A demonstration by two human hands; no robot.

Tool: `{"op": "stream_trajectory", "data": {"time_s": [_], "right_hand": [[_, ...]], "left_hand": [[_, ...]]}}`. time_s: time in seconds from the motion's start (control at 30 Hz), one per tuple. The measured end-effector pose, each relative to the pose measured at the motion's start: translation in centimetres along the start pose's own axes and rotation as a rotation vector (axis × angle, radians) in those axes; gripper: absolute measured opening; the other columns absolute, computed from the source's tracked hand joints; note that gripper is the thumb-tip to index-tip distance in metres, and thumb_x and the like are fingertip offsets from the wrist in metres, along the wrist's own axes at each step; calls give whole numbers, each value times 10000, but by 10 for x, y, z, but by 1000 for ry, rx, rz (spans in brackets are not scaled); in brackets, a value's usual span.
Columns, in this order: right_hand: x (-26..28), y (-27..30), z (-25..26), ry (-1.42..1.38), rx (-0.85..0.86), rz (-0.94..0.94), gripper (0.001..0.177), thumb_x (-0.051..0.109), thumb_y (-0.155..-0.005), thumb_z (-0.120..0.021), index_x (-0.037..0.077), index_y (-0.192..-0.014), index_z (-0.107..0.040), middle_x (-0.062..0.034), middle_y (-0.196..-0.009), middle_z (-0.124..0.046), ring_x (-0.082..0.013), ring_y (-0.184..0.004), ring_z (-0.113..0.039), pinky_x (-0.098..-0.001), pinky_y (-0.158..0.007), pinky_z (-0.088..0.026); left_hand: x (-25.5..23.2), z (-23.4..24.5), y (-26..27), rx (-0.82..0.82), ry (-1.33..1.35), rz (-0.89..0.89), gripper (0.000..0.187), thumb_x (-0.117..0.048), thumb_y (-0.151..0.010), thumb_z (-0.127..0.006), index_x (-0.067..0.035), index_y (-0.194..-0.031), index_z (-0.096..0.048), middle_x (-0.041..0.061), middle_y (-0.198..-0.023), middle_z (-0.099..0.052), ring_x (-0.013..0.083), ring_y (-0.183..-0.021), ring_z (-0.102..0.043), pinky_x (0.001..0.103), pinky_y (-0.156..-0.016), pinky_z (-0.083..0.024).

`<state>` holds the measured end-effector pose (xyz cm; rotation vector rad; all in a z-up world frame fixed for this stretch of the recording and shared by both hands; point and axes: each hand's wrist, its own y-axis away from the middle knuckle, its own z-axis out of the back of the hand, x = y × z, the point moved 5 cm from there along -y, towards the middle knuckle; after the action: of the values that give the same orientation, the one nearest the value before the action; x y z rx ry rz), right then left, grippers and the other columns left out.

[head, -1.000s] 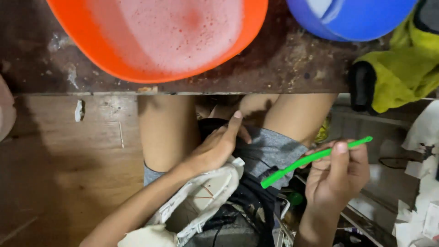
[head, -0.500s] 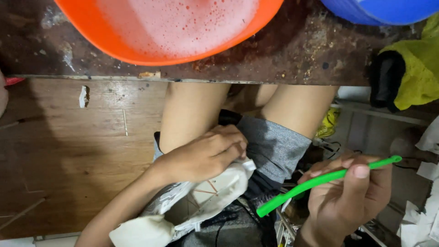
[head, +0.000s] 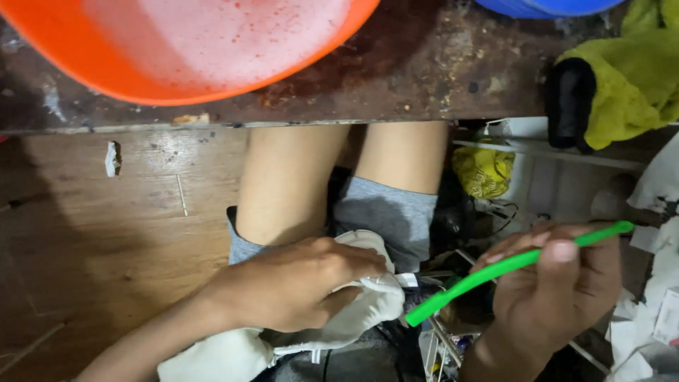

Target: Scrubbing the interior and exterior surfaces of a white sneaker using a toothbrush and soapy water to remove dirt.

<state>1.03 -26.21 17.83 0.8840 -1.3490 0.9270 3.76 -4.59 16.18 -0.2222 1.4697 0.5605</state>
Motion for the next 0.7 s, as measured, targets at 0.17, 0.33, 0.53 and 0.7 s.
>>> {"op": "stream_trajectory", "data": {"time_s": [0.17,0.33,0.53,0.7], "right_hand": [[-5,-1,5,71,16,-48,71,122,-951,-503,65,-992,-493,-39,-806,-544,-118,-519,-526,-228,-528,-530],[-4,11,8,62,-29,-34,119,174,-961,-561,74,-984,-501,-21,-785,-552,-79,-487,-501,-202,-489,-507],[-17,28,-13,180,138,-87,121,145,-883,-568,58,-909,-489,-52,-701,-557,-113,-500,-545,-217,-493,-528],[-18,34,-21,509,350,-103,76,34,-842,-548,17,-914,-531,-48,-660,-612,-92,-497,-569,-170,-468,-457]], "left_hand": [[2,1,-13,47,-94,49,451,102,-587,-519,-23,-995,-666,77,-933,-730,240,-652,-715,327,-565,-566],[8,5,-18,26,-86,61,414,58,-628,-508,-28,-990,-691,83,-841,-749,251,-621,-713,346,-572,-542],[19,4,-11,-21,-52,49,255,-24,-754,-530,-50,-948,-693,40,-977,-744,235,-733,-718,353,-613,-536],[18,1,-7,-11,-121,-1,365,11,-680,-518,-85,-983,-699,0,-993,-719,243,-731,-685,387,-532,-501]]}}
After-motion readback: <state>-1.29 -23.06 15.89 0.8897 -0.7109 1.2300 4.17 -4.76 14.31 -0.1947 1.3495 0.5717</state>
